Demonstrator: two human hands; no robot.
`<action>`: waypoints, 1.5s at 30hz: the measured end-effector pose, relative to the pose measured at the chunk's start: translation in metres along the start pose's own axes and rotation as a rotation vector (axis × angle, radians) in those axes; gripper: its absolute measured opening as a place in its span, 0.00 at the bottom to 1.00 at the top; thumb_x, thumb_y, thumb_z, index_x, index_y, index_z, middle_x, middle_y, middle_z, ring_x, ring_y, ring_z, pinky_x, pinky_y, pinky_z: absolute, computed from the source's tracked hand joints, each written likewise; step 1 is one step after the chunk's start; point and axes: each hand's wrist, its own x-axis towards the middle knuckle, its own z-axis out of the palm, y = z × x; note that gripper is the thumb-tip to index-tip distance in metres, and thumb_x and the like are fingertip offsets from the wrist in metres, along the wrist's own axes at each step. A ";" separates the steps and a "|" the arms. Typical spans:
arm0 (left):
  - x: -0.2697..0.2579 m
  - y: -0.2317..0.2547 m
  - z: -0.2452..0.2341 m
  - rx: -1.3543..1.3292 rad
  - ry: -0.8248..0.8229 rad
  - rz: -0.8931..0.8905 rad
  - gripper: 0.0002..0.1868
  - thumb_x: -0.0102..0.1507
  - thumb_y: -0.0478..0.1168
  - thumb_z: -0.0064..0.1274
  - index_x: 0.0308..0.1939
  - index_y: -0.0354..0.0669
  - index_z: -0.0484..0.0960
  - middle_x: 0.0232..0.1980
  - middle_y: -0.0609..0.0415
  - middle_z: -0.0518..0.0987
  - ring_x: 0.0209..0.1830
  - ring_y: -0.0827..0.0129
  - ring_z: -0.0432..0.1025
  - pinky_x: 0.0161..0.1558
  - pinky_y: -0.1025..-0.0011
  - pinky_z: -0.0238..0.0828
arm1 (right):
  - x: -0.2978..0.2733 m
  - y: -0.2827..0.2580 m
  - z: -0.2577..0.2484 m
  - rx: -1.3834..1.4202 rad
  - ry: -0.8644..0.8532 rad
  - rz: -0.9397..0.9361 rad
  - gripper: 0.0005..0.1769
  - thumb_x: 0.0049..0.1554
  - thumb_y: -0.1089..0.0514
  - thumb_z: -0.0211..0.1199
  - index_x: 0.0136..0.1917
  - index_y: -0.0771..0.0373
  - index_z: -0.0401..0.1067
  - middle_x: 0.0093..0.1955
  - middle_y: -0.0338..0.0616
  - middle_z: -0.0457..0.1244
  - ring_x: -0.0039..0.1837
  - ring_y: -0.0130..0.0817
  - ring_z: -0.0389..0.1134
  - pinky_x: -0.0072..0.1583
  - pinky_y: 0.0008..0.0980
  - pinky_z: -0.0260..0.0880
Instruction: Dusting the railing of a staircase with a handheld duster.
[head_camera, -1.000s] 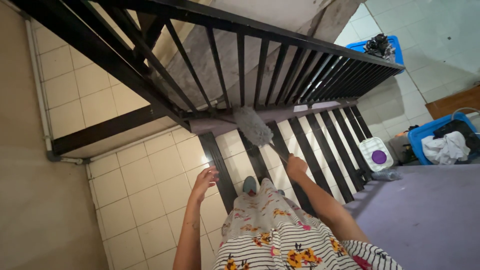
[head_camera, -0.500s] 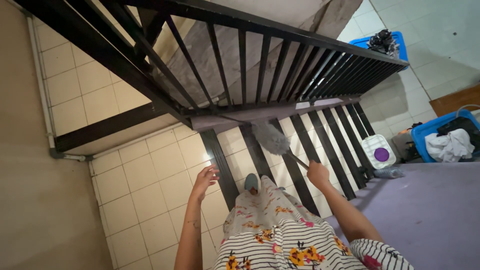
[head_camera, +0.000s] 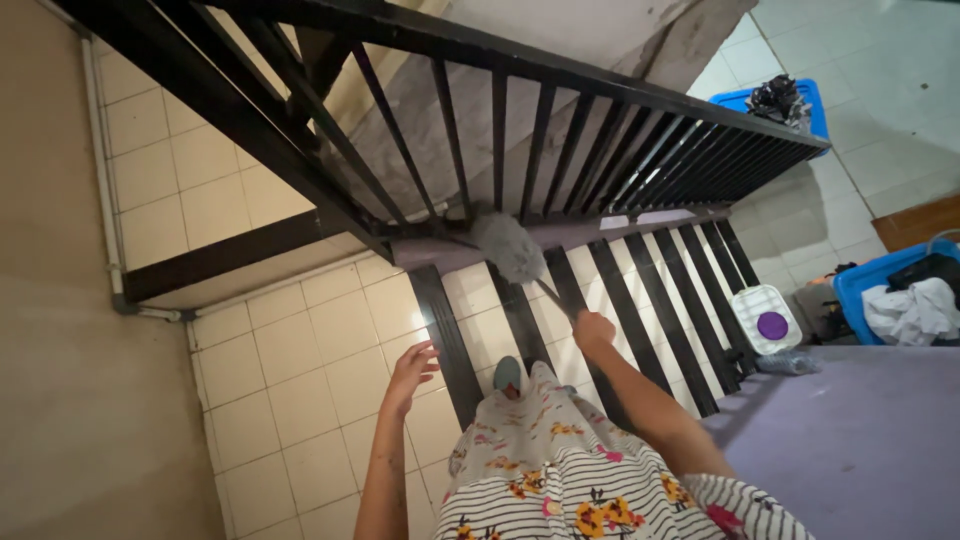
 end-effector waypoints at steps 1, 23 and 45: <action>-0.002 0.001 -0.002 -0.001 0.001 0.004 0.22 0.70 0.47 0.45 0.66 0.46 0.75 0.56 0.52 0.83 0.46 0.68 0.78 0.49 0.67 0.73 | 0.016 0.000 0.016 0.000 0.003 -0.002 0.17 0.60 0.46 0.60 0.50 0.61 0.75 0.48 0.56 0.71 0.53 0.56 0.74 0.53 0.52 0.75; 0.024 0.026 0.020 0.035 -0.066 0.035 0.23 0.68 0.49 0.48 0.66 0.49 0.76 0.56 0.55 0.84 0.42 0.70 0.78 0.42 0.71 0.73 | -0.144 0.051 -0.243 0.259 0.181 0.020 0.20 0.56 0.41 0.65 0.53 0.55 0.81 0.42 0.52 0.72 0.48 0.51 0.75 0.51 0.45 0.74; 0.035 0.069 0.072 0.093 -0.192 0.167 0.23 0.69 0.47 0.45 0.67 0.45 0.75 0.56 0.53 0.82 0.44 0.69 0.77 0.45 0.71 0.73 | -0.235 0.184 -0.294 0.733 0.344 0.022 0.20 0.55 0.52 0.71 0.57 0.66 0.81 0.38 0.44 0.71 0.39 0.27 0.67 0.43 0.29 0.67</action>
